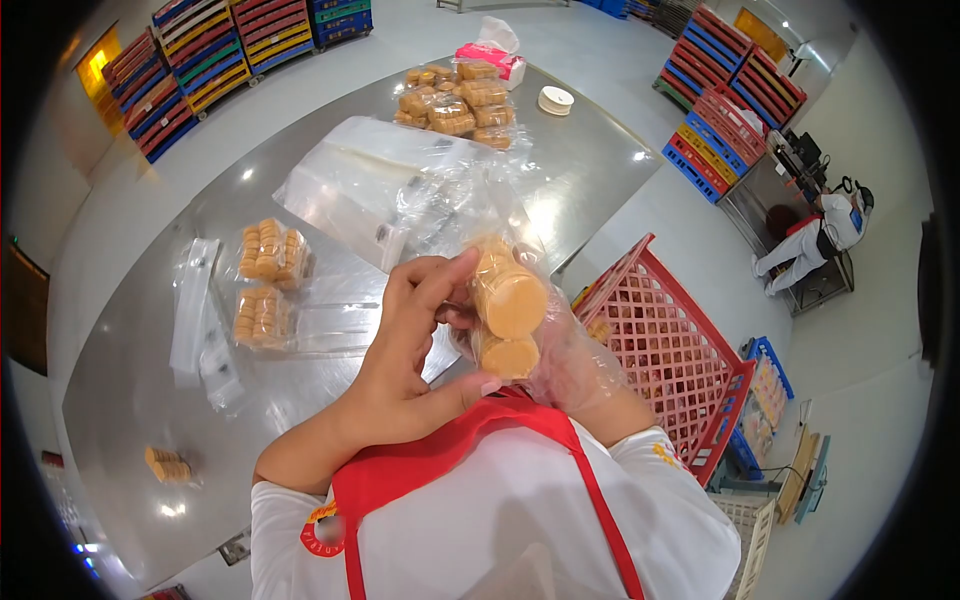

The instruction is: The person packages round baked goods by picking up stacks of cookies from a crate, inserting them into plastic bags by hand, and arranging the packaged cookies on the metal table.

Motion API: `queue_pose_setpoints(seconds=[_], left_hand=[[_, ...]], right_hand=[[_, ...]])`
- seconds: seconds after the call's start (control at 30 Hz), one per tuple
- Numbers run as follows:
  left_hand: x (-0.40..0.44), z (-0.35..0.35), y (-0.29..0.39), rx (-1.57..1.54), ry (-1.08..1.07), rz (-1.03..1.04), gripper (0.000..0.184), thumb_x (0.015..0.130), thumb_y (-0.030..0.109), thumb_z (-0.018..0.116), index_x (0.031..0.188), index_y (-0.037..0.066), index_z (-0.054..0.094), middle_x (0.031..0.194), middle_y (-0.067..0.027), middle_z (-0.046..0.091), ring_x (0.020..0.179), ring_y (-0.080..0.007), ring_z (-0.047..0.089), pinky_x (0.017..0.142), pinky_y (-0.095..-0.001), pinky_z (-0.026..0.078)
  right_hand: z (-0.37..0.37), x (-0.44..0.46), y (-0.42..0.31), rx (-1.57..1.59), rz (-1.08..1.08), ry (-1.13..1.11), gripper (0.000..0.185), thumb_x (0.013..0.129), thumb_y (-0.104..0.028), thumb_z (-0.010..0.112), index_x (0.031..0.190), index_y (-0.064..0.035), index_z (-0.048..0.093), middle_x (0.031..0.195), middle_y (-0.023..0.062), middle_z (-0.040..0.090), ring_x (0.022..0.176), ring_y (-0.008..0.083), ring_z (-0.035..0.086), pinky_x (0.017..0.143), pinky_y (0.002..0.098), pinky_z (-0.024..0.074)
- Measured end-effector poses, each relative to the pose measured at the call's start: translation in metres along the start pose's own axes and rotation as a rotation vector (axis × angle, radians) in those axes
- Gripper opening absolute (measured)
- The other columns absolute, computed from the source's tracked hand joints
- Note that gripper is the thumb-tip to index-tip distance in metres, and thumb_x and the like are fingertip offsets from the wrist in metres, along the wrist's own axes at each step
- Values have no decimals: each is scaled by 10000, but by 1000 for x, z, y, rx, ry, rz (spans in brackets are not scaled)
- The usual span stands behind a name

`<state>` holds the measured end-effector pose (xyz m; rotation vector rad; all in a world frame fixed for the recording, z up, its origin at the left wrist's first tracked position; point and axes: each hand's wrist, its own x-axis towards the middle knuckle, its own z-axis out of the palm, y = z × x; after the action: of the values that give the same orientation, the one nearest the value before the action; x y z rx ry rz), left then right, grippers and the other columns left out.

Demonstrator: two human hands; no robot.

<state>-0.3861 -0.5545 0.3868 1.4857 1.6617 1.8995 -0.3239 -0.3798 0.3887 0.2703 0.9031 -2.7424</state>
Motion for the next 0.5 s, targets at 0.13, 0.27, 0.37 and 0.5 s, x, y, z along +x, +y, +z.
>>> queue_pose_setpoints(seconds=[0.13, 0.27, 0.37, 0.5], left_hand=[[0, 1, 3, 17, -16, 7, 960, 721, 31, 778, 1534, 75, 269, 1327, -118, 311, 1175, -222, 463, 976, -354, 433], [-1, 2, -1, 48, -14, 31, 997, 697, 12, 786, 1539, 80, 256, 1333, -121, 309, 1182, -228, 468, 980, -362, 440], [-2, 2, -6, 16, 12, 17, 1000, 695, -1, 784, 1539, 82, 255, 1340, -116, 308, 1187, -229, 465, 989, -365, 438], [0, 4, -10, -78, 74, -16, 968, 705, -18, 773, 1528, 78, 274, 1335, -99, 317, 1183, -218, 460, 998, -365, 433]], right_hand=[[3, 0, 0, 25, 9, 54, 600, 1028, -571, 293, 1367, -114, 482, 1193, 70, 597, 1000, 190, 605, 750, 343, 544], [2, -1, -1, 86, -13, 20, 605, 1031, -565, 280, 1368, -103, 478, 1205, 84, 598, 989, 202, 616, 752, 337, 545], [11, 0, -2, -7, -53, 81, 609, 1039, -547, 268, 1375, -80, 468, 1235, 108, 593, 1015, 221, 622, 768, 350, 551], [3, 9, 1, -21, -91, 57, 605, 1051, -516, 251, 1383, -52, 452, 1262, 140, 583, 1070, 245, 614, 828, 376, 559]])
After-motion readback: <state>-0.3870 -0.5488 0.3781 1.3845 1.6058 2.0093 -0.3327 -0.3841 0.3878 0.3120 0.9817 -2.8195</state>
